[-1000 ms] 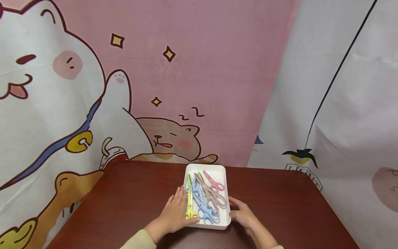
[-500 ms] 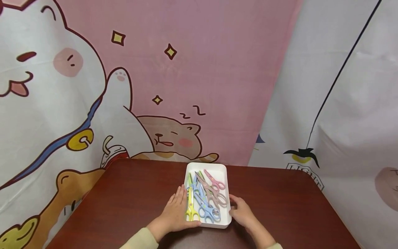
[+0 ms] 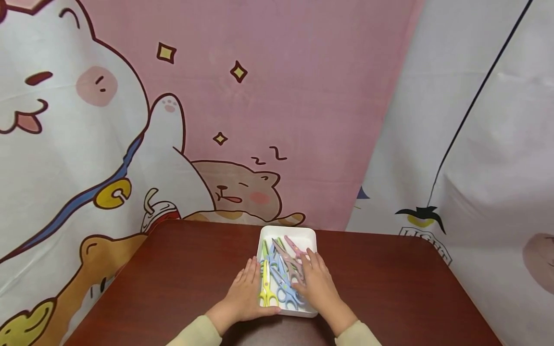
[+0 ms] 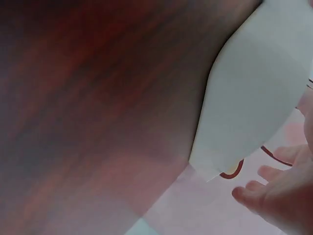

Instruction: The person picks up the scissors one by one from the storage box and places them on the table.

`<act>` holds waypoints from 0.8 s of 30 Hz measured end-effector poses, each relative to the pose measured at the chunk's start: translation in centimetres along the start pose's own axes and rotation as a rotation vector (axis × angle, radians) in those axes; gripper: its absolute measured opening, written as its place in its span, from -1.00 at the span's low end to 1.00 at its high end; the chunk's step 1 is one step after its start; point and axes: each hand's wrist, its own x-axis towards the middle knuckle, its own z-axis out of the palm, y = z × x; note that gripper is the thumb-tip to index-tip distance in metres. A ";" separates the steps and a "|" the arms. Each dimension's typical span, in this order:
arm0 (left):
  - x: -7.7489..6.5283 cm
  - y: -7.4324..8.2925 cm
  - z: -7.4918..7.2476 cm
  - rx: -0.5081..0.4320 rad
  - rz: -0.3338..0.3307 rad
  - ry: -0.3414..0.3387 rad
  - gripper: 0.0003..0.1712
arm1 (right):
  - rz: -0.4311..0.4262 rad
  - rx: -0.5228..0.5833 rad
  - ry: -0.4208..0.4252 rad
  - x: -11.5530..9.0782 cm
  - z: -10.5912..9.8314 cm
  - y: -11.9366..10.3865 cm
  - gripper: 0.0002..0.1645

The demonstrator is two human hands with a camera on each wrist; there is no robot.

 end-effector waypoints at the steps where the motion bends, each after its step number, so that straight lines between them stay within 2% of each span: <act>1: 0.0 0.0 0.2 0.005 0.000 0.003 0.54 | -0.010 -0.017 -0.009 0.1 0.1 -0.1 0.01; 12: 0.3 -0.2 0.8 0.016 0.007 0.017 0.55 | -0.029 -0.097 -0.050 0.8 1.1 -0.6 -0.08; 16: 0.2 -0.3 0.8 0.009 0.001 0.014 0.55 | 0.008 -0.105 -0.089 1.1 0.8 -1.3 -0.12; 24: 0.2 -0.3 0.6 -0.002 -0.004 -0.003 0.55 | 0.131 -0.137 -0.259 2.1 0.3 -2.2 -0.20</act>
